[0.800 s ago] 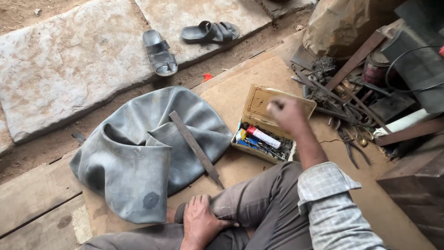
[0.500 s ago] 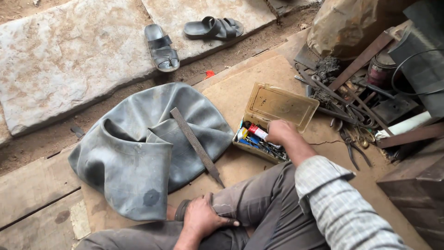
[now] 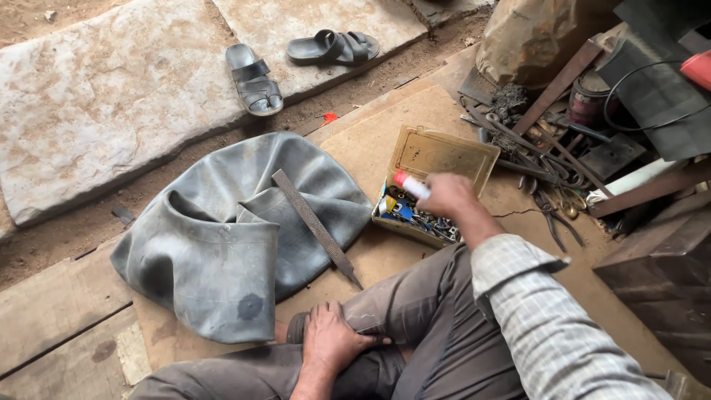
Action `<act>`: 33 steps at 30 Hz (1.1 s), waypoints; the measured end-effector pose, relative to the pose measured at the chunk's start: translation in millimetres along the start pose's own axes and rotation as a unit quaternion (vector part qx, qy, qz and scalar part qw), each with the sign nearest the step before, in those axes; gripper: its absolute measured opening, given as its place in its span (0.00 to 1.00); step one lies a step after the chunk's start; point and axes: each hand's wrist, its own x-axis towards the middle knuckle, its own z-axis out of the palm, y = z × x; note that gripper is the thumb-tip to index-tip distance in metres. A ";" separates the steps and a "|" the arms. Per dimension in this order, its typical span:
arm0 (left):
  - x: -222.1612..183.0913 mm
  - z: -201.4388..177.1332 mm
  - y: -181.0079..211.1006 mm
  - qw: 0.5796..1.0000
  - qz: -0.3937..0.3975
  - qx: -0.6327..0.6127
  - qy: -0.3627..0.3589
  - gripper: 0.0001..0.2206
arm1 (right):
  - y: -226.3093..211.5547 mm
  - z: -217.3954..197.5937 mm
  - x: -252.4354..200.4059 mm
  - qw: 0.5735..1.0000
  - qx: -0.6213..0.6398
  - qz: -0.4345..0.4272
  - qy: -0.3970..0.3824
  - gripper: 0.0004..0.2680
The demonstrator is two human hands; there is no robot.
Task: The recorder is repairing a punctured tire tube by filing the area and applying a patch.
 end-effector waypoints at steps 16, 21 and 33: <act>8.1 -0.6 -17.6 1.000 0.000 -0.021 0.003 0.49 | 5.9 37.5 42.5 0.988 0.006 -0.054 0.144 0.09; 13.0 -5.7 -24.1 0.996 -0.006 -0.059 -0.073 0.50 | 2.1 70.0 57.9 0.973 -0.044 -0.220 0.053 0.16; 0.4 5.9 -29.0 0.996 -0.016 -0.084 0.004 0.49 | -7.5 62.1 48.3 0.980 -0.081 -0.179 0.035 0.10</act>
